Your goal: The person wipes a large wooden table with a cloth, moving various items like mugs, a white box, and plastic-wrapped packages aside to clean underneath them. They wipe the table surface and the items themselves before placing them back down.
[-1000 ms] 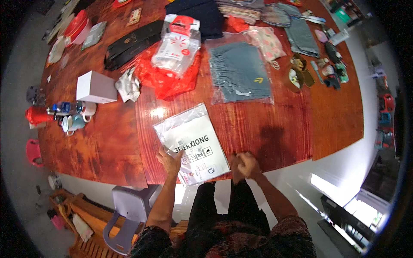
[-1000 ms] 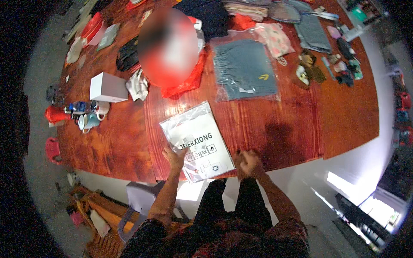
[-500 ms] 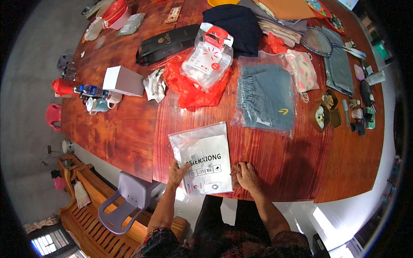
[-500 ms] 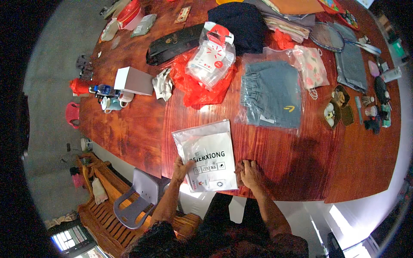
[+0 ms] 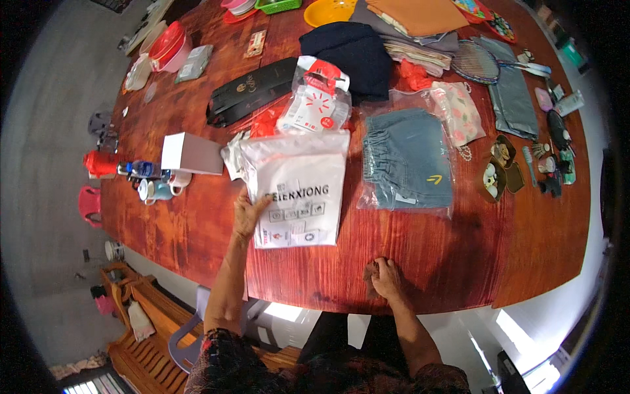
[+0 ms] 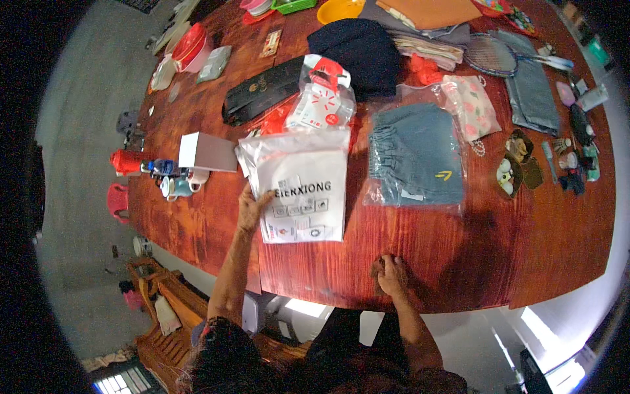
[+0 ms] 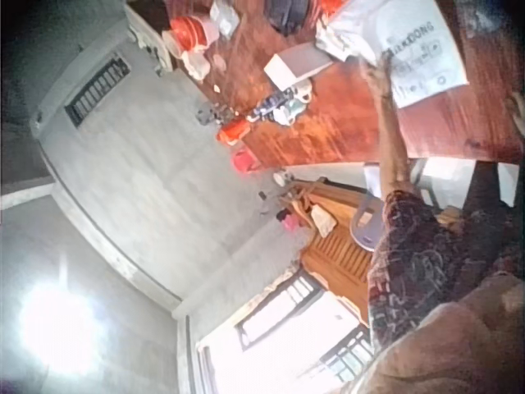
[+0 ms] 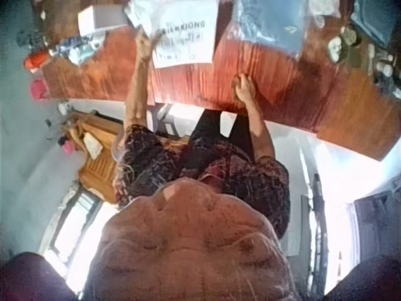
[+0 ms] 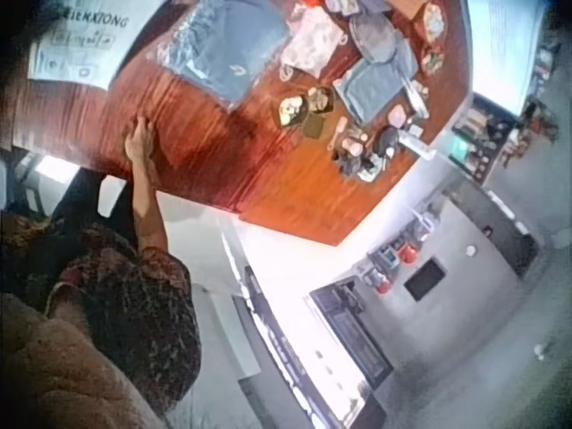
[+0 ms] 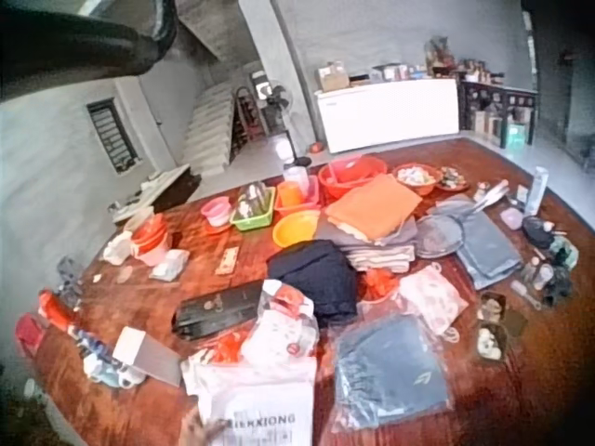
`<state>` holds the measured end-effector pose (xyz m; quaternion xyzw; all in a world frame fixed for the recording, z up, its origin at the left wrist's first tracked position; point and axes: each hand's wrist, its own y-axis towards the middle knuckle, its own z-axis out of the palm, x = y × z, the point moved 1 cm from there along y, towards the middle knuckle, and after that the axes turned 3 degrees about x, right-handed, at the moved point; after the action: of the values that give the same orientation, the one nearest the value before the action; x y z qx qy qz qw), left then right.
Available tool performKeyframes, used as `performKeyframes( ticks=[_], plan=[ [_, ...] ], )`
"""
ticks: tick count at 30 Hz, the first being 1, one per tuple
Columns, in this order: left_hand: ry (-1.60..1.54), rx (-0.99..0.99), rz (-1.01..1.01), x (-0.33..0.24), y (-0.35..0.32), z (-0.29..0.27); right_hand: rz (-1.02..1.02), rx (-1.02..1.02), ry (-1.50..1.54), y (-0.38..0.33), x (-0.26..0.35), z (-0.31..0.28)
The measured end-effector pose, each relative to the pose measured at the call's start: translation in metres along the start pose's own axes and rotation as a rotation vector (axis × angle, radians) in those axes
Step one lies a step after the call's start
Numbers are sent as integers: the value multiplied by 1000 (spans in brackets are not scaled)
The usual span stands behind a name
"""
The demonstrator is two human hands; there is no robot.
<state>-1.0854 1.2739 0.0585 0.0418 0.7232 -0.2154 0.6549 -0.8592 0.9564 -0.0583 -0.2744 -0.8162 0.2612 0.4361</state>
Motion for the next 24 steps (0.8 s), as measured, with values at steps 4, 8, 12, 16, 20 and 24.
performKeyframes(
  ticks=[4, 8, 12, 16, 20, 24],
  plan=[
    [-8, 33, 63, -6, 60, -19, 48, -44, 46, 4, -3, 9],
    [2, 1, 106, -4, 108, -31, 129, -33, 76, 2, 4, 8],
    [273, -152, 289, 19, 160, -59, 115, -56, 89, 4, 5, 12],
    [1049, -547, 616, 22, 147, -14, 184, -48, 55, 1, 6, 5],
    [426, -41, 507, 53, 108, 53, 184, -26, 66, 1, 15, 5],
    [17, 211, 118, 114, 38, 176, 97, -96, 76, 0, 2, 9]
  ],
)
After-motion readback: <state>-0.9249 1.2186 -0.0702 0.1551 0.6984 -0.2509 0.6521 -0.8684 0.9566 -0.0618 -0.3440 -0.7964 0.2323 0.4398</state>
